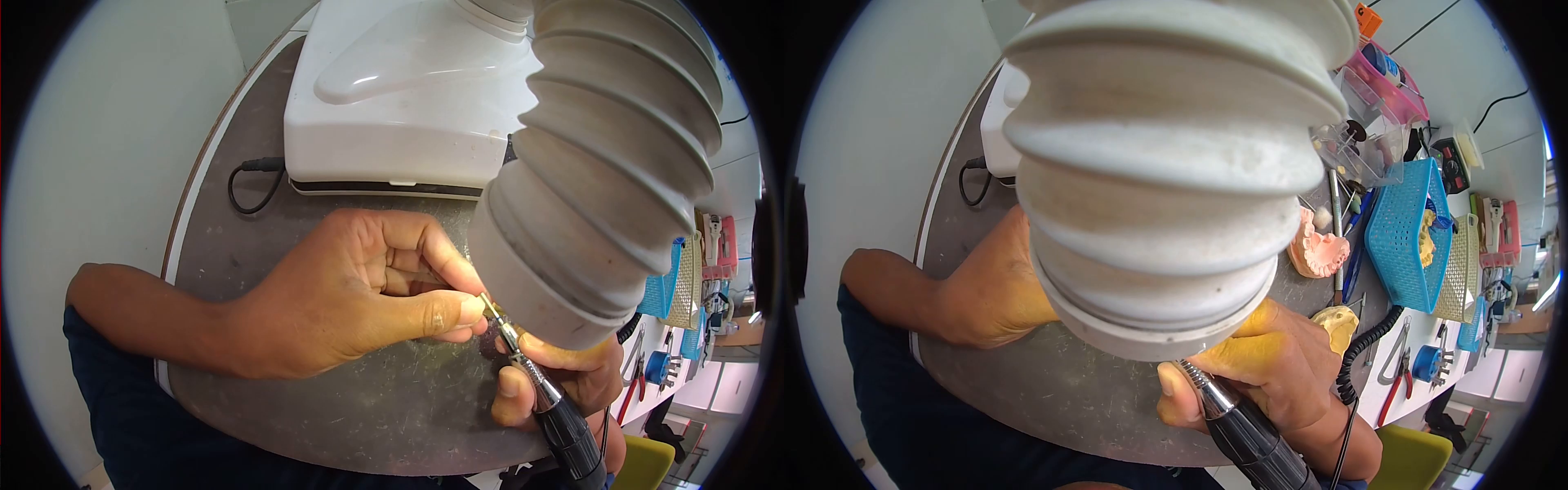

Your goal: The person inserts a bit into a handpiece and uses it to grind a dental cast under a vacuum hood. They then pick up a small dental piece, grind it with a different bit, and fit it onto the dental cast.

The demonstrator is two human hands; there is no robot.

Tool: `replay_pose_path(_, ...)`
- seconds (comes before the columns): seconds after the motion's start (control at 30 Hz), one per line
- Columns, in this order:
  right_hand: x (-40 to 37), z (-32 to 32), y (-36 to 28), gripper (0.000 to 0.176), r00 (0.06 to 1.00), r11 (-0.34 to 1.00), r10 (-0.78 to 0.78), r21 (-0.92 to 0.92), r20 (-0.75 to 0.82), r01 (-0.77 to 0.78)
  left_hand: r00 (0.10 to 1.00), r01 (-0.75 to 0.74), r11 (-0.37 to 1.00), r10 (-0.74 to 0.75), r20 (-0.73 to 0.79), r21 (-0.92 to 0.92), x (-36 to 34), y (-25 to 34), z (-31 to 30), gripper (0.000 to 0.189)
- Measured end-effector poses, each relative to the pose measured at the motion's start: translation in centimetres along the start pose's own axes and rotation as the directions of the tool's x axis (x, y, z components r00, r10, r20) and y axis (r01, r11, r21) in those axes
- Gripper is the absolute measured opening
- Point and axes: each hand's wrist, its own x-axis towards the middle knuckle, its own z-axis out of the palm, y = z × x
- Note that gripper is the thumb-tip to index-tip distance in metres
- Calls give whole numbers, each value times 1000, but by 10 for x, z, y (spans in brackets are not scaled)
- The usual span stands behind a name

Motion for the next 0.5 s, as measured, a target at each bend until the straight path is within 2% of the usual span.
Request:
replay_pose_path(0.1,-1,-1,-1,31,1000,997,-26,-77,-5,26,1000,-5,1000,5,6,-5,0,-1,-1,12)
replay_pose_path(0.23,0,0,-2,29,1000,998,-17,-65,5,18,1000,-13,1000,13,18,-8,0,0,-1,12)
replay_pose_path(0.33,0,2,-1,29,996,992,-77,-102,-32,74,1000,-15,1000,15,22,-7,0,1,-1,12)
replay_pose_path(0.5,-2,1,1,29,1000,1000,3,-20,-9,-3,1000,-14,1000,14,27,0,0,2,-1,12)
